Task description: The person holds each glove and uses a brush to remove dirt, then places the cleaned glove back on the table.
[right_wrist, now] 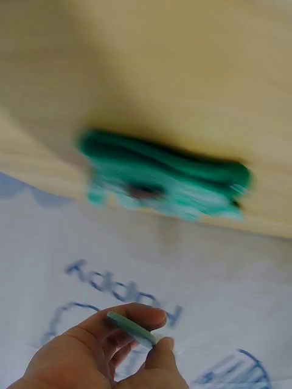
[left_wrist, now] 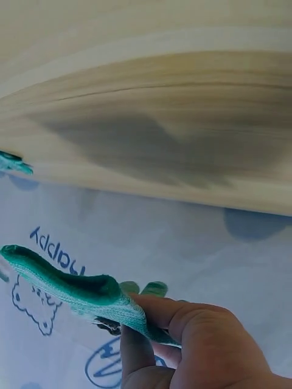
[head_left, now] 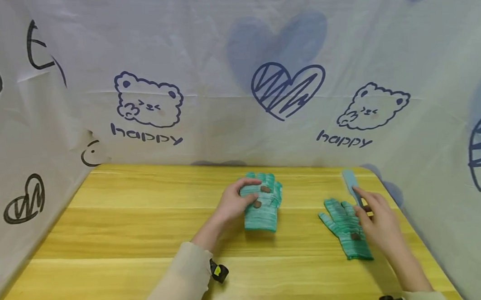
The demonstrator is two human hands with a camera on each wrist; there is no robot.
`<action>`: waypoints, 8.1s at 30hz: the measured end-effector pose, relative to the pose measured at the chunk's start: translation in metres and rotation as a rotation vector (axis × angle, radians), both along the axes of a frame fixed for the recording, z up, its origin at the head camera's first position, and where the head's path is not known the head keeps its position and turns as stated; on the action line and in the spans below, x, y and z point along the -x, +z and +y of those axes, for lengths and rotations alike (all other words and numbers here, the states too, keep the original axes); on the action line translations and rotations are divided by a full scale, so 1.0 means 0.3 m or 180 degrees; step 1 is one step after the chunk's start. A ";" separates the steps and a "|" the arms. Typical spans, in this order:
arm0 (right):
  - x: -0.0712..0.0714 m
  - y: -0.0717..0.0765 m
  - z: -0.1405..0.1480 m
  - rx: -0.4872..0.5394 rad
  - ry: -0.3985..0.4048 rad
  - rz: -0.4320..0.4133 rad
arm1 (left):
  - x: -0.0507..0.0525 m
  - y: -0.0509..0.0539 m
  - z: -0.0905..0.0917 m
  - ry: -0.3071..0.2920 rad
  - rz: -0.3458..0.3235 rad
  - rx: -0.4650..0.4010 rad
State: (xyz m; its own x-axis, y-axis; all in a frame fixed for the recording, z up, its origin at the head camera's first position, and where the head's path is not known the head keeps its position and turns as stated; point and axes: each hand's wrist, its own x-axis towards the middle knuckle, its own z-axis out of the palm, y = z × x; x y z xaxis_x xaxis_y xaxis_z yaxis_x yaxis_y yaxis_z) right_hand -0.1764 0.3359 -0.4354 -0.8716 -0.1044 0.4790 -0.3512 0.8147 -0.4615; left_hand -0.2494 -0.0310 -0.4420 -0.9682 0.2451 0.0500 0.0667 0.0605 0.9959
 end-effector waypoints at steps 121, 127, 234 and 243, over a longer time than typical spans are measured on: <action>0.052 -0.029 -0.599 -0.0127 0.1526 0.0937 | -0.063 -0.018 -0.187 0.0107 -0.0223 -0.0806; 0.039 -0.039 -0.625 -0.0247 0.1596 0.0637 | -0.062 -0.019 -0.180 -0.0039 -0.0235 -0.0899; 0.050 -0.046 -0.614 0.0114 0.1487 0.0669 | -0.062 -0.016 -0.176 -0.0146 -0.0210 -0.1385; 0.067 -0.047 -0.591 0.0178 0.1388 0.0759 | -0.060 -0.008 -0.179 0.0008 -0.0275 -0.1490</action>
